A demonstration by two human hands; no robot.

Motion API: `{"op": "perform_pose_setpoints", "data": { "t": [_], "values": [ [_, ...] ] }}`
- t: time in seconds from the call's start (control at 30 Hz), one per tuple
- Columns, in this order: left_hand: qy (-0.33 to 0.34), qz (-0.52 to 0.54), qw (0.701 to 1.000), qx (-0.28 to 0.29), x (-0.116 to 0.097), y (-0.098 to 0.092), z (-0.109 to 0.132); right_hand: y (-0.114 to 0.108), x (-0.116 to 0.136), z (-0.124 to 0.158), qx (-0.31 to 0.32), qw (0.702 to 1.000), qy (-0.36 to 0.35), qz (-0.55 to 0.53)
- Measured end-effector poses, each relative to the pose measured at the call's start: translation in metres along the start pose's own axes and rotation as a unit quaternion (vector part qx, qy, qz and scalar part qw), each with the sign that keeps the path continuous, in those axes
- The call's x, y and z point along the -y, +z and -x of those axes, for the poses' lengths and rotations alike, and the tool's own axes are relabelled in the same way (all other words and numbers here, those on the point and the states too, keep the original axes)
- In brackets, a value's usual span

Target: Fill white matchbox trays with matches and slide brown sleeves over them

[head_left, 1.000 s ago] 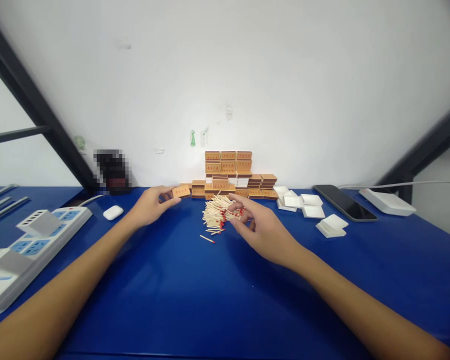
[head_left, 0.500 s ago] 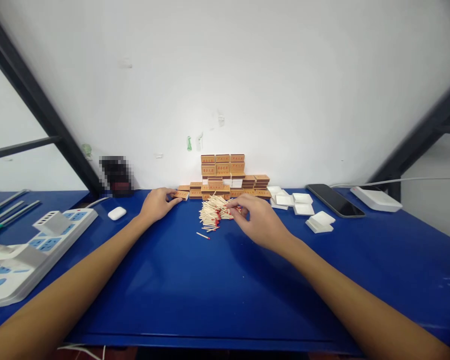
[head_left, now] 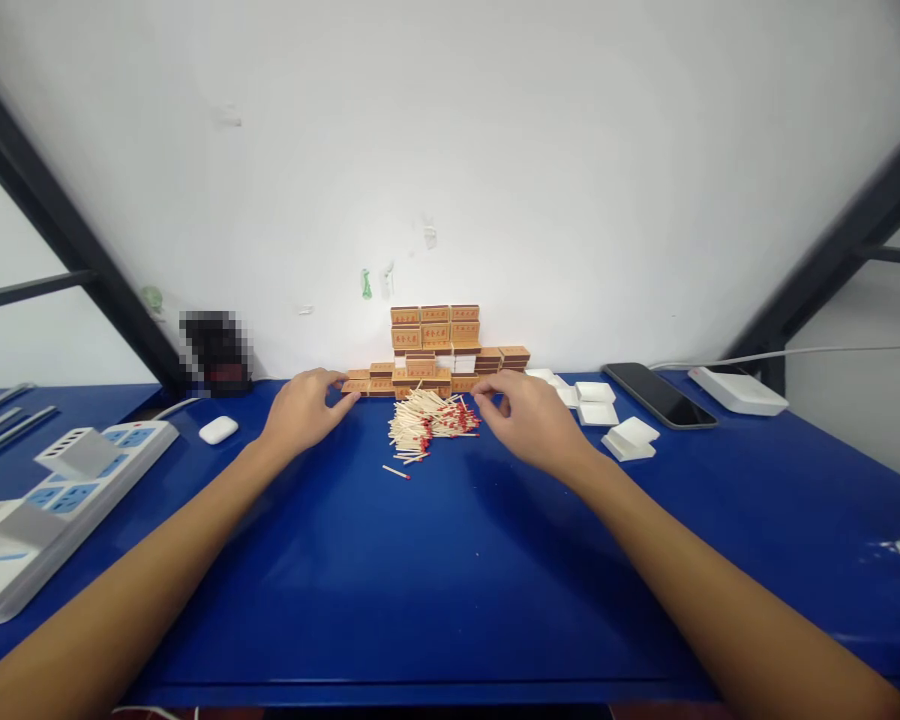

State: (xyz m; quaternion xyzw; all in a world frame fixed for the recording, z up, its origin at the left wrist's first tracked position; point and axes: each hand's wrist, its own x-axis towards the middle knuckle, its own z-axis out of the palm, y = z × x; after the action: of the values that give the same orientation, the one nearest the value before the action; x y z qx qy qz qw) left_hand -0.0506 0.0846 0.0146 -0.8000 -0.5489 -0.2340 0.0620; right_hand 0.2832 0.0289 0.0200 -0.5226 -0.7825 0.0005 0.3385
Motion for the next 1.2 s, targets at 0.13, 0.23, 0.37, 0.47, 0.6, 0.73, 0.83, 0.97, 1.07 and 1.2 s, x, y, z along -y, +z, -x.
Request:
{"op": "perform_pose_setpoints", "data": {
  "t": [0.13, 0.23, 0.37, 0.47, 0.6, 0.73, 0.83, 0.97, 1.07, 1.2],
  "values": [
    [0.096, 0.095, 0.990, -0.042, -0.018, -0.002, 0.017, -0.010, -0.026, -0.006, -0.005, 0.994, 0.062, 0.086],
    [0.154, 0.129, 0.979, -0.046, -0.024, 0.001, 0.026, -0.020, -0.047, -0.010, 0.003, 0.981, 0.095, 0.171],
    [0.186, 0.124, 0.974, -0.044, -0.028, 0.005, 0.028, -0.035, -0.071, -0.011, 0.030, 0.963, 0.115, 0.243],
    [0.204, 0.136, 0.968, -0.051, -0.032, 0.005, 0.029, -0.043, -0.084, -0.011, 0.037, 0.954, 0.148, 0.259],
    [0.216, 0.143, 0.964, -0.049, -0.037, 0.001, 0.032, -0.046, -0.099, -0.010, 0.071, 0.957, 0.140, 0.243],
    [0.220, 0.140, 0.964, -0.049, -0.038, 0.001, 0.033, -0.046, -0.116, -0.008, 0.111, 0.952, 0.104, 0.265],
    [0.219, 0.139, 0.965, -0.047, -0.038, 0.004, 0.032, -0.044, -0.125, -0.007, 0.123, 0.944, 0.098, 0.289],
    [0.220, 0.136, 0.965, -0.050, -0.036, 0.005, 0.032, -0.041, -0.125, -0.007, 0.126, 0.944, 0.093, 0.290],
    [0.225, 0.126, 0.964, -0.061, -0.036, 0.003, 0.032, -0.044, -0.116, -0.009, 0.115, 0.949, 0.083, 0.281],
    [0.225, 0.122, 0.964, -0.077, -0.038, -0.001, 0.034, -0.049, -0.088, -0.011, 0.054, 0.975, 0.065, 0.206]
  ]
}}
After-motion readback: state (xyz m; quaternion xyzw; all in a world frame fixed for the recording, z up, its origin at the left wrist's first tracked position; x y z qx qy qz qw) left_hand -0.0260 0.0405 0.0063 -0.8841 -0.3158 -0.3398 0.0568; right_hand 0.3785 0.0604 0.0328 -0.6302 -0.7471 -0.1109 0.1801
